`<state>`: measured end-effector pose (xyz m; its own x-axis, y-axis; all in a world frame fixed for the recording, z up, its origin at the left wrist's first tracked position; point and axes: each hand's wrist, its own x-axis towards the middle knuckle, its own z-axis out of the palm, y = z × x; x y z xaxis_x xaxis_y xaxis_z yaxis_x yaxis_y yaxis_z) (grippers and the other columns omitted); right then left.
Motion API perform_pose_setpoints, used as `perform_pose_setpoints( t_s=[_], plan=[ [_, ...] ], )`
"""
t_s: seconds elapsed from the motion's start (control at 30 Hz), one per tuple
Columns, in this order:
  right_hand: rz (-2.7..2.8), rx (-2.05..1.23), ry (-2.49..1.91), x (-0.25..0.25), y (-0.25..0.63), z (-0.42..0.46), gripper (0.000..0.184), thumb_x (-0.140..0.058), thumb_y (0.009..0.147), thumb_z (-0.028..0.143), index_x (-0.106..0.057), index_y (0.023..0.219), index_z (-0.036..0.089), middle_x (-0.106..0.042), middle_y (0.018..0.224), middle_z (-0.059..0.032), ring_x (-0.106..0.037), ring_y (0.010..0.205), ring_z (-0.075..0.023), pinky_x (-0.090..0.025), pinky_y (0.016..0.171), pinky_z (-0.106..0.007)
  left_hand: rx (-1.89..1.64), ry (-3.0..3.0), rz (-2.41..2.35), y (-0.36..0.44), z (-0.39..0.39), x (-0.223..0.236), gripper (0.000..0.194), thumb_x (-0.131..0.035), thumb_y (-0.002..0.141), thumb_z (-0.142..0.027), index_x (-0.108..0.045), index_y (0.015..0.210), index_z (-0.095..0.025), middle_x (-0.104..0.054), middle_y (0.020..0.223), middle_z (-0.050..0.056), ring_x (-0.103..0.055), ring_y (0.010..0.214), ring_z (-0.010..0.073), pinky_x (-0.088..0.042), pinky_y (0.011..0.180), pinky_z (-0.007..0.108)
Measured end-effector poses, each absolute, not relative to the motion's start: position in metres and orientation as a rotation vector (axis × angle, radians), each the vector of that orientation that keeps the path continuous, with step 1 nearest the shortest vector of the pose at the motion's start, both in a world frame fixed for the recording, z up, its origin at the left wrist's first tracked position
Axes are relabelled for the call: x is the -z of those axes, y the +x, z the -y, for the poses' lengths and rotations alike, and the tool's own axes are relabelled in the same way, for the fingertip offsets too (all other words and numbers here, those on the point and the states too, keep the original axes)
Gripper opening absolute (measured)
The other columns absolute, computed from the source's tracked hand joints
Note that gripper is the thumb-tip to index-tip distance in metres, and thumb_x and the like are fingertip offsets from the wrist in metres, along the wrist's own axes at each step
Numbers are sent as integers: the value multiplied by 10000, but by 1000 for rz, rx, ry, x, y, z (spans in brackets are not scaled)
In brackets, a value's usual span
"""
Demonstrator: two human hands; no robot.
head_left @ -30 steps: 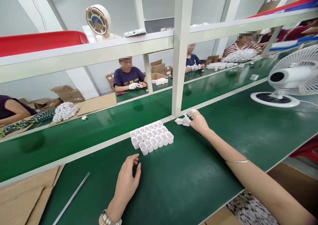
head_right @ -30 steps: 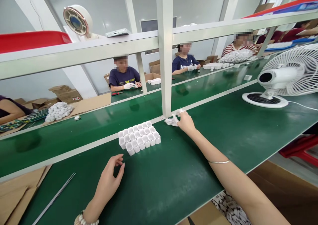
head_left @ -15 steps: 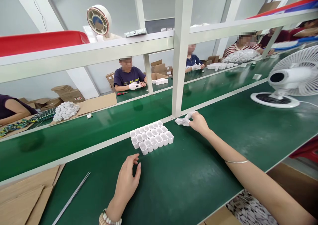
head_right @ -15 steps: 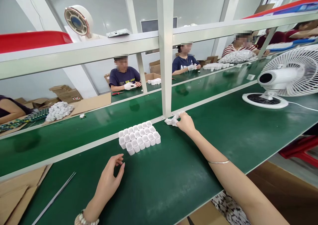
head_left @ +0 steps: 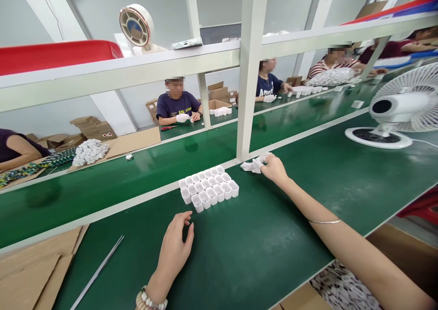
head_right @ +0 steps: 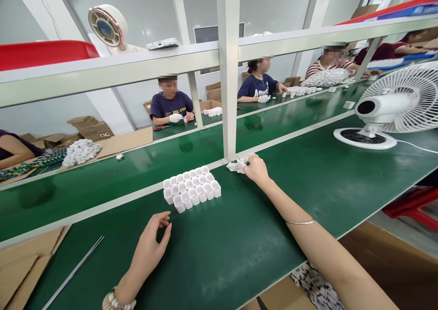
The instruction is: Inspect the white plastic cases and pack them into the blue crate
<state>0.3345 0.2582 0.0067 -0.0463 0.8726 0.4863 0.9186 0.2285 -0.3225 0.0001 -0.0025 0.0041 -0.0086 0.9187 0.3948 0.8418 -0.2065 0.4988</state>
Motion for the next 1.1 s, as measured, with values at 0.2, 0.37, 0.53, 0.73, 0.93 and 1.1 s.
perform_pose_setpoints(
  t_s=[0.2, 0.37, 0.53, 0.73, 0.93, 1.1],
  plan=[
    [1911, 102, -1662, -7, 334, -259, 138, -546, 766, 216, -615, 665, 150, -597, 803, -98, -562, 721, -215, -361, 596, -283, -1004, 2131, -1900, 0, 3, -4, 246, -419, 971, -278, -464, 1211, -243, -587, 1027, 70, -619, 920, 207, -560, 791, 379],
    [1907, 72, -1627, -7, 332, -257, 253, -554, 828, 300, -688, 939, 115, -626, 916, -132, -589, 834, -258, -420, 685, -312, -1006, 2132, -1905, 0, 3, -4, 252, -420, 971, -274, -455, 1218, -245, -583, 1038, 68, -616, 927, 203, -556, 792, 371],
    [1886, 33, -1626, -5, 333, -259, 306, -531, 847, 293, -672, 1045, 106, -618, 934, -129, -592, 811, -238, -447, 681, -308, -1007, 2133, -1904, 0, 2, -4, 247, -420, 971, -265, -460, 1213, -241, -584, 1031, 65, -618, 922, 199, -558, 791, 365],
    [1889, 30, -1640, -3, 336, -262, 287, -493, 820, 215, -720, 979, 140, -599, 968, -128, -581, 759, -216, -452, 669, -303, -1031, 2148, -1910, 1, 3, -6, 251, -421, 966, -259, -472, 1212, -243, -590, 1025, 65, -628, 916, 201, -562, 785, 359],
    [1871, 70, -1643, -2, 334, -260, 288, -557, 832, 368, -717, 910, 141, -630, 930, -125, -597, 784, -242, -436, 632, -298, -1048, 2159, -1904, 0, 4, -6, 257, -419, 961, -251, -481, 1210, -238, -598, 1024, 66, -632, 911, 200, -563, 786, 360],
    [1859, 93, -1659, -3, 334, -260, 375, -533, 858, 465, -631, 679, 151, -624, 789, -117, -584, 707, -235, -387, 571, -291, -1060, 2160, -1912, 0, 4, -6, 255, -430, 953, -244, -492, 1201, -237, -603, 1021, 60, -632, 905, 198, -563, 779, 349]
  ],
)
